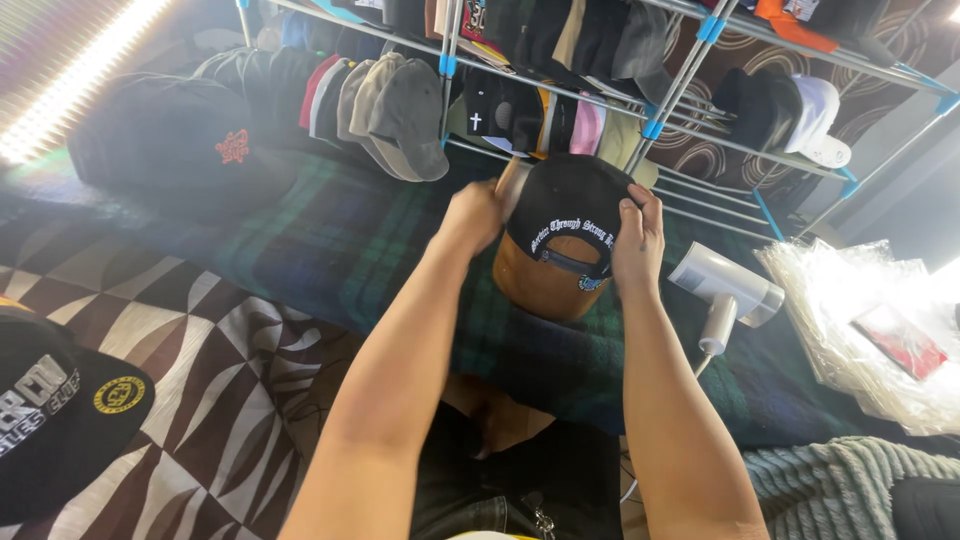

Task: Cleaning and treating a baseball cap using a brush and a hair dryer

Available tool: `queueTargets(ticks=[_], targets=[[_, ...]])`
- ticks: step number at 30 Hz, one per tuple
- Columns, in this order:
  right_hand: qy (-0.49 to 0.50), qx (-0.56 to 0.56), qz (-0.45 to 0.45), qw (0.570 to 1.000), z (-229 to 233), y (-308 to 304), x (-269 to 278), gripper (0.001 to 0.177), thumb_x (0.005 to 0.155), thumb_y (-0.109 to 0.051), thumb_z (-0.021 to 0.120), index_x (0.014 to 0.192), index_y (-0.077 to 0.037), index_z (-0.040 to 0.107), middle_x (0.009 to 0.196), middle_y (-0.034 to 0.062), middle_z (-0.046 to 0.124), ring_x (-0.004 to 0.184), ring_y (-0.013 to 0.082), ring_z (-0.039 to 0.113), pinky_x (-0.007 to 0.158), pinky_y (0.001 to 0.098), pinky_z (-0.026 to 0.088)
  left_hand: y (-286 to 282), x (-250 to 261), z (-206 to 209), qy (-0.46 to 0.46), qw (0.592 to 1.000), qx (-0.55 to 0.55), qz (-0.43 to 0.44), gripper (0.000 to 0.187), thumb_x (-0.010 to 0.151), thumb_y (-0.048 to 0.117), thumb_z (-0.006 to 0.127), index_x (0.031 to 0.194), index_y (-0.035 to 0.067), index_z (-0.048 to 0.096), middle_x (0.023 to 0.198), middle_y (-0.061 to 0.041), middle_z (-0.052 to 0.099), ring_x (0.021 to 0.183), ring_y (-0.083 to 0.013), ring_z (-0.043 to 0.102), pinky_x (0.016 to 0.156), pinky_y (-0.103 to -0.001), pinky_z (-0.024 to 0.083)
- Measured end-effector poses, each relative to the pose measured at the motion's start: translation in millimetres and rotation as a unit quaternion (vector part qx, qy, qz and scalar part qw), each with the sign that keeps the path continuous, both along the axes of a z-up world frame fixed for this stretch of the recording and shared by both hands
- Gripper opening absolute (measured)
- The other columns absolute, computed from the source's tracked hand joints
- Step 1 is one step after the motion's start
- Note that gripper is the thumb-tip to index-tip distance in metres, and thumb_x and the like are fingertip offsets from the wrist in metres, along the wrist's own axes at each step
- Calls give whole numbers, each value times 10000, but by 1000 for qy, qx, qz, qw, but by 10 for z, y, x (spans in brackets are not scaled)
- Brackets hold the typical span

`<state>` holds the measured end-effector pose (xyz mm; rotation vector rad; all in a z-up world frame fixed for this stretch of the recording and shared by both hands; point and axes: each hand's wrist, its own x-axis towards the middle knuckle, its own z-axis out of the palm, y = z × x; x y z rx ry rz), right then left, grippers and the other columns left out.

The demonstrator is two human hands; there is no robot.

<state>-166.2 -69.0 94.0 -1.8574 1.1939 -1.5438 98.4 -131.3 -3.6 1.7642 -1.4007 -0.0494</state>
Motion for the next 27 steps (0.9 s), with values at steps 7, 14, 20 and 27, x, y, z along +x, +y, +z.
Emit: queueTargets(ticks=[7, 14, 20, 27], targets=[[7, 10, 0, 1000, -10, -54, 3, 356, 1020, -371, 487, 1339, -247, 586, 1495, 48, 546, 1411, 331, 464, 1186, 478, 371, 1814, -646, 658, 269, 950, -146, 55, 496, 997, 217, 472, 1477, 97, 501, 1020, -373, 700, 1037, -522, 673, 850, -599, 548], [16, 10, 2, 1000, -26, -110, -72, 377, 1031, -391, 469, 1372, -268, 571, 1489, 62, 548, 1403, 325, 472, 1185, 475, 381, 1841, -1036, 430, 303, 952, -35, 25, 509, 1035, 282, 403, 1537, 195, 420, 1132, -334, 699, 1121, -473, 665, 950, -547, 549], [-5, 2, 3, 1000, -50, -21, -9, 348, 1036, -366, 499, 1347, -240, 591, 1498, 60, 542, 1427, 325, 443, 1197, 467, 358, 1848, -1300, 367, 163, 956, -237, 63, 503, 1023, 225, 561, 1507, 109, 490, 985, -295, 714, 946, -462, 709, 752, -535, 587], [2, -9, 9, 1000, -52, -130, 13, 374, 1045, -375, 497, 1372, -213, 584, 1512, 91, 525, 1433, 352, 435, 1202, 497, 350, 1450, -788, 227, 68, 987, -85, 115, 465, 1019, 386, 475, 1448, 231, 564, 983, -198, 727, 936, -398, 719, 762, -511, 575]])
